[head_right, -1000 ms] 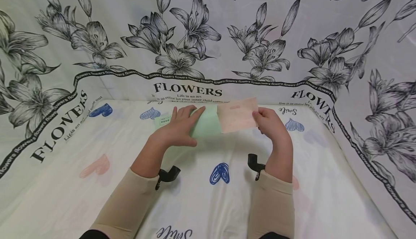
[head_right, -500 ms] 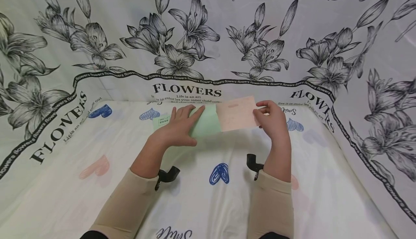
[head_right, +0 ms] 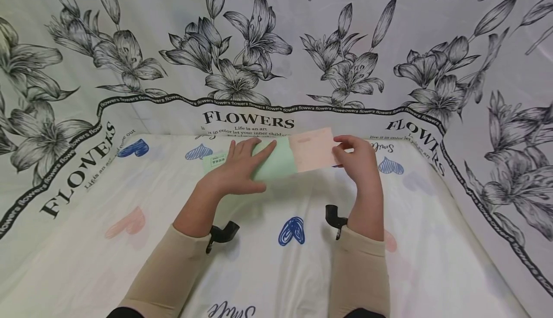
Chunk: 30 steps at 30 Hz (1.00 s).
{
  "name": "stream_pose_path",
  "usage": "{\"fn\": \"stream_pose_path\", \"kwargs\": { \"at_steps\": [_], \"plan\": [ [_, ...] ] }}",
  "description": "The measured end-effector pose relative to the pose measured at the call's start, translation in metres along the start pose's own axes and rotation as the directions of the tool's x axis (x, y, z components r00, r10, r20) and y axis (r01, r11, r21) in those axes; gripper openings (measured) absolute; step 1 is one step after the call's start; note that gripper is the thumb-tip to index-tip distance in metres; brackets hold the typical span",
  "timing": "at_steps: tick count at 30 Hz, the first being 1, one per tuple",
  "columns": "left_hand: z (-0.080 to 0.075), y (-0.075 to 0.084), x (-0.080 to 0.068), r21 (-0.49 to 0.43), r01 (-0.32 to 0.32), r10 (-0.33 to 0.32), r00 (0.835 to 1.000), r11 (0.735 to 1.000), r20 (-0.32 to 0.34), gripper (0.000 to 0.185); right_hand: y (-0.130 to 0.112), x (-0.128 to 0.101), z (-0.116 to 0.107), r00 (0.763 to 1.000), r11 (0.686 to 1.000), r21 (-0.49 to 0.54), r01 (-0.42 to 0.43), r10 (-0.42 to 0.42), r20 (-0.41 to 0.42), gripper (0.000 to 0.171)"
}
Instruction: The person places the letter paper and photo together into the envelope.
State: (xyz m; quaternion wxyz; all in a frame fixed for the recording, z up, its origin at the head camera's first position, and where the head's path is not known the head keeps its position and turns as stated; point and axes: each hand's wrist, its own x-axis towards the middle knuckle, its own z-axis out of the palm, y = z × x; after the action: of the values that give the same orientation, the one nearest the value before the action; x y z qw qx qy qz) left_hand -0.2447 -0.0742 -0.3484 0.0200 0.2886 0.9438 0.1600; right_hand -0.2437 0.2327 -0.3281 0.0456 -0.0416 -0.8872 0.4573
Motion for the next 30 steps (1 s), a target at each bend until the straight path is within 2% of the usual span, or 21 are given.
{"fn": "stream_pose_path", "kwargs": {
  "at_steps": [14, 30],
  "plan": [
    [-0.001, 0.001, 0.001, 0.027, -0.026, 0.027, 0.999, 0.999, -0.04, 0.099, 0.002, 0.001, 0.0, 0.999, 0.999, 0.019, -0.028, 0.028, 0.031, 0.037],
    [0.001, 0.001, 0.001, 0.02, -0.02, 0.021, 0.999, 1.0, -0.03, 0.102, -0.016, -0.001, 0.015, 0.993, 0.994, 0.095, 0.052, -0.062, 0.102, 0.038]
  ]
}}
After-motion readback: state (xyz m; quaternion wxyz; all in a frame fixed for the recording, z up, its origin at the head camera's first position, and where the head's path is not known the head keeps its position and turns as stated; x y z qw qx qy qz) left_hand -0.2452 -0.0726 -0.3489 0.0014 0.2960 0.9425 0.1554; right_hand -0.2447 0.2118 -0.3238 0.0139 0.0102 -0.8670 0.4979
